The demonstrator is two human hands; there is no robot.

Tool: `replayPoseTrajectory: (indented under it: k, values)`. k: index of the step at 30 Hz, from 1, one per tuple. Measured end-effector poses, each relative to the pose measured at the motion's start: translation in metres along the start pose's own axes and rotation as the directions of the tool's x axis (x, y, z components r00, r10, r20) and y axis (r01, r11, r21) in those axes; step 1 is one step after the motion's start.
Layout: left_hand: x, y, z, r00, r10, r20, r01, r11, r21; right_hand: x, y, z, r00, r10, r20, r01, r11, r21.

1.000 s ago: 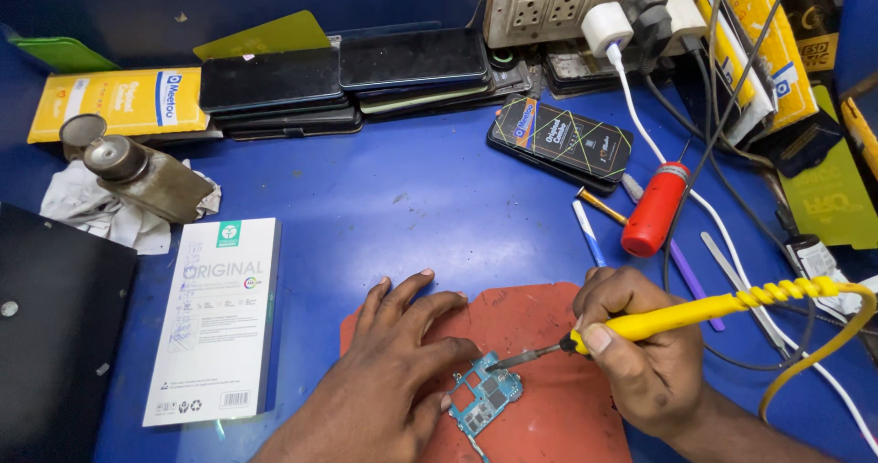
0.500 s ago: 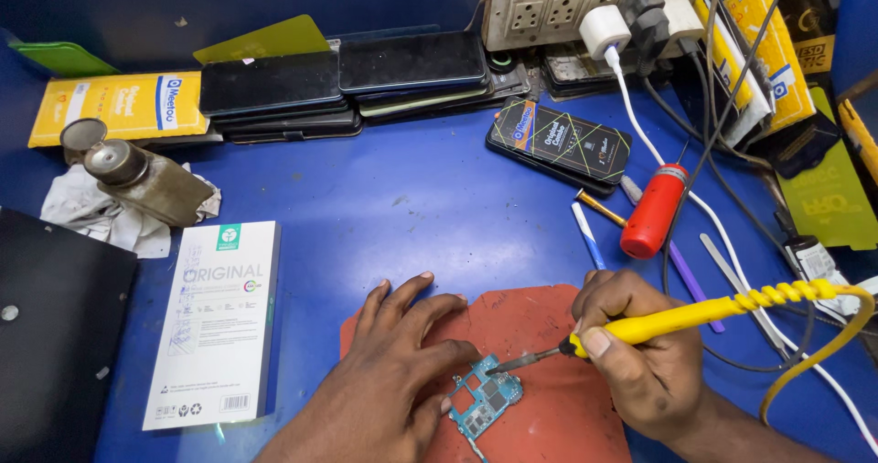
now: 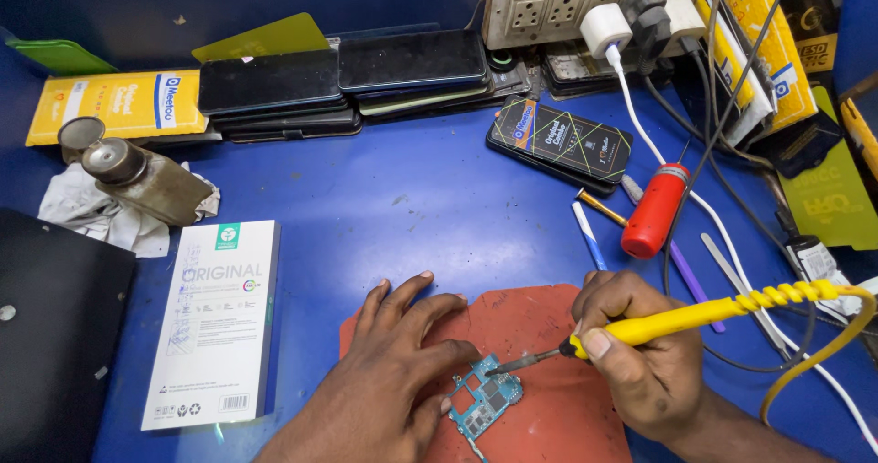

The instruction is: The person solders a disassembled smartphone motherboard resting on a red mat, holding the board steady with one hand while applying a yellow soldering iron to its components. They reposition the board and continue soldering different sections throughout the clip.

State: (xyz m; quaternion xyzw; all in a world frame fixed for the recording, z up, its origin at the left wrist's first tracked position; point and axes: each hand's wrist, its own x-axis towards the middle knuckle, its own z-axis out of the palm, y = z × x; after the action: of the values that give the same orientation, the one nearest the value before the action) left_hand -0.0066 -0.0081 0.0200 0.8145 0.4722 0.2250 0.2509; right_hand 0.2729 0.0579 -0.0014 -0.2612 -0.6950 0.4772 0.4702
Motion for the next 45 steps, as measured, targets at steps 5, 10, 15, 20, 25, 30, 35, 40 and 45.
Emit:
replayPoseTrajectory:
  k: [5,10,15,20,25,30,35,40,45]
  values:
    - [0.0002,-0.0003,-0.0001,1.000,0.000,0.002,0.000,1.000,0.002,-0.0003,0.0003,-0.0004,1.000,0.009,-0.003,-0.009,1.000,-0.008]
    - [0.0004,0.0002,0.0004,1.000,-0.012,0.011,0.012,1.000,0.004,-0.0008,0.0007,-0.0004,1.000,0.013,-0.001,-0.013,1.000,0.003]
    - [0.0009,-0.0002,0.0003,1.000,-0.008,0.017,0.008,1.000,0.005,-0.0006,0.0010,-0.0005,1.000,0.012,-0.006,-0.012,1.000,-0.002]
    - [0.0000,-0.0006,-0.0001,1.000,-0.002,0.013,0.002,1.000,0.000,-0.0002,0.0015,0.0001,1.000,0.005,-0.004,-0.005,1.000,-0.002]
    - [-0.0003,-0.0003,-0.0001,1.000,-0.002,0.015,0.002,1.000,-0.006,0.0000,0.0023,0.0004,1.000,-0.002,-0.010,0.002,1.000,0.000]
    - [0.0002,0.0000,-0.0006,1.000,-0.002,0.014,0.002,1.000,-0.001,-0.0006,0.0020,0.0006,1.000,0.005,-0.010,-0.005,1.000,-0.005]
    - [0.0012,0.0019,-0.0003,1.000,-0.007,0.001,0.007,1.000,0.005,-0.0002,0.0013,0.0005,1.000,0.012,-0.007,-0.012,1.000,-0.002]
    - [0.0006,0.0031,-0.0019,1.000,-0.019,0.001,0.019,1.000,0.004,0.0002,0.0014,0.0025,1.000,0.005,-0.022,-0.005,1.000,0.005]
    - [0.0007,0.0033,-0.0014,1.000,-0.010,-0.013,0.010,1.000,0.006,-0.0003,0.0006,0.0014,1.000,0.014,-0.016,-0.014,1.000,-0.008]
